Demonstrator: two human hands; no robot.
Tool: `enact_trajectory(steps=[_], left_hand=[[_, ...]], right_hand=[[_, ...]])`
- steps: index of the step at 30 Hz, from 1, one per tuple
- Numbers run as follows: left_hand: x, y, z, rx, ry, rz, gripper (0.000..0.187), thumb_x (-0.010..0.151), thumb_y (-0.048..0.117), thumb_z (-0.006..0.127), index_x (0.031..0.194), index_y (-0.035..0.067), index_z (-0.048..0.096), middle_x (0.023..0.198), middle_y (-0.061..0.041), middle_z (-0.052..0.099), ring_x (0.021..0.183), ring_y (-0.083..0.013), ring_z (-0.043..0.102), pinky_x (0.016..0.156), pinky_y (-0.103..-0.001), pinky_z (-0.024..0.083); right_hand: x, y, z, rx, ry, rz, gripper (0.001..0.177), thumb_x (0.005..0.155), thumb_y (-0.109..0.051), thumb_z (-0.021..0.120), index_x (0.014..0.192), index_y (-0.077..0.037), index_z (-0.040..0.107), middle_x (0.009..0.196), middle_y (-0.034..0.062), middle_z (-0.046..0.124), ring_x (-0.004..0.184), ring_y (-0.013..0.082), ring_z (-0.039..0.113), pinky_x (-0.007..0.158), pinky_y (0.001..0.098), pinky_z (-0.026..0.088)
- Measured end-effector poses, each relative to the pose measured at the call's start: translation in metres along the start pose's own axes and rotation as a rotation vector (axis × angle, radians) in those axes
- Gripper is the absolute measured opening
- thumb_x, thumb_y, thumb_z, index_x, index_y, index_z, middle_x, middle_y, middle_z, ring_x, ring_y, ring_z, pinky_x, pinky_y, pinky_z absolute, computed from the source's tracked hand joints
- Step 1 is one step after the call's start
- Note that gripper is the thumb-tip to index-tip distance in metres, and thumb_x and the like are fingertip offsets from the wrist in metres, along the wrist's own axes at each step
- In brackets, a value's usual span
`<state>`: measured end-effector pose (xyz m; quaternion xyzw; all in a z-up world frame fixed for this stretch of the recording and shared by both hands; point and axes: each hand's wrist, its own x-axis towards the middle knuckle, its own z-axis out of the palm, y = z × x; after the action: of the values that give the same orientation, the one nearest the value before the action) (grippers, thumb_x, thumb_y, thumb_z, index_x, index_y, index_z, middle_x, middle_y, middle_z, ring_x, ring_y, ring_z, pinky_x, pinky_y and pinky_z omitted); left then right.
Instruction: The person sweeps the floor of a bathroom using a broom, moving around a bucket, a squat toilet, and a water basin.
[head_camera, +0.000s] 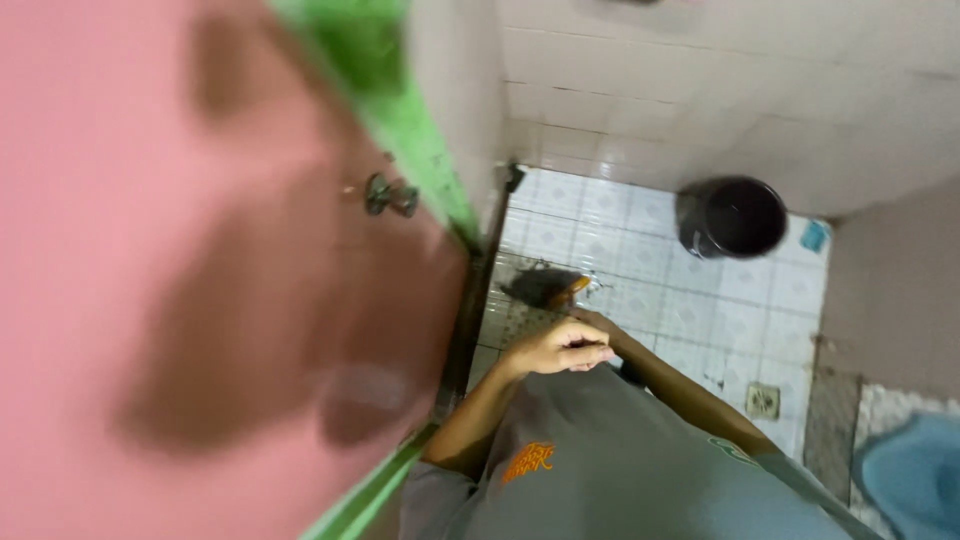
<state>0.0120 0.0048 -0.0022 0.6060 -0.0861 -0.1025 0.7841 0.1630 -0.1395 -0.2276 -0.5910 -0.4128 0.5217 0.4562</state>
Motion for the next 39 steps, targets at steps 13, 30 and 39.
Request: enact_trajectory(steps=[13, 30, 39], left_hand=[[0.08, -0.13, 0.001, -0.126, -0.006, 0.026, 0.047, 0.103, 0.024, 0.063, 0.06, 0.009, 0.052, 0.054, 0.005, 0.046, 0.048, -0.0043, 0.036, 0.046, -0.027, 0.026], [-0.071, -0.012, -0.031, 0.198, 0.256, 0.142, 0.031, 0.098, 0.021, 0.067, 0.074, 0.006, 0.056, 0.065, 0.003, 0.049, 0.061, -0.0069, 0.042, 0.055, -0.028, 0.032], [-0.041, -0.009, 0.0, 0.365, 0.22, 0.161, 0.02, 0.098, 0.019, 0.069, 0.084, 0.006, 0.067, 0.068, 0.0, 0.061, 0.061, -0.0054, 0.052, 0.055, -0.024, 0.04]], right_hand=[[-0.125, 0.037, -0.031, -0.628, 0.556, 0.543, 0.024, 0.079, -0.021, 0.07, 0.097, -0.005, 0.071, 0.101, 0.0203, 0.072, 0.098, 0.0395, 0.068, 0.083, 0.0462, 0.054], [0.085, -0.026, 0.061, -0.335, -0.13, -0.13, 0.05, 0.071, -0.024, 0.082, 0.112, -0.001, 0.065, 0.101, 0.0189, 0.072, 0.092, 0.0311, 0.069, 0.078, 0.0446, 0.054], [0.051, -0.068, 0.049, -0.054, -0.12, -0.194, 0.045, 0.076, -0.029, 0.08, 0.111, -0.003, 0.068, 0.098, 0.0154, 0.073, 0.09, 0.0277, 0.07, 0.078, 0.0418, 0.055]])
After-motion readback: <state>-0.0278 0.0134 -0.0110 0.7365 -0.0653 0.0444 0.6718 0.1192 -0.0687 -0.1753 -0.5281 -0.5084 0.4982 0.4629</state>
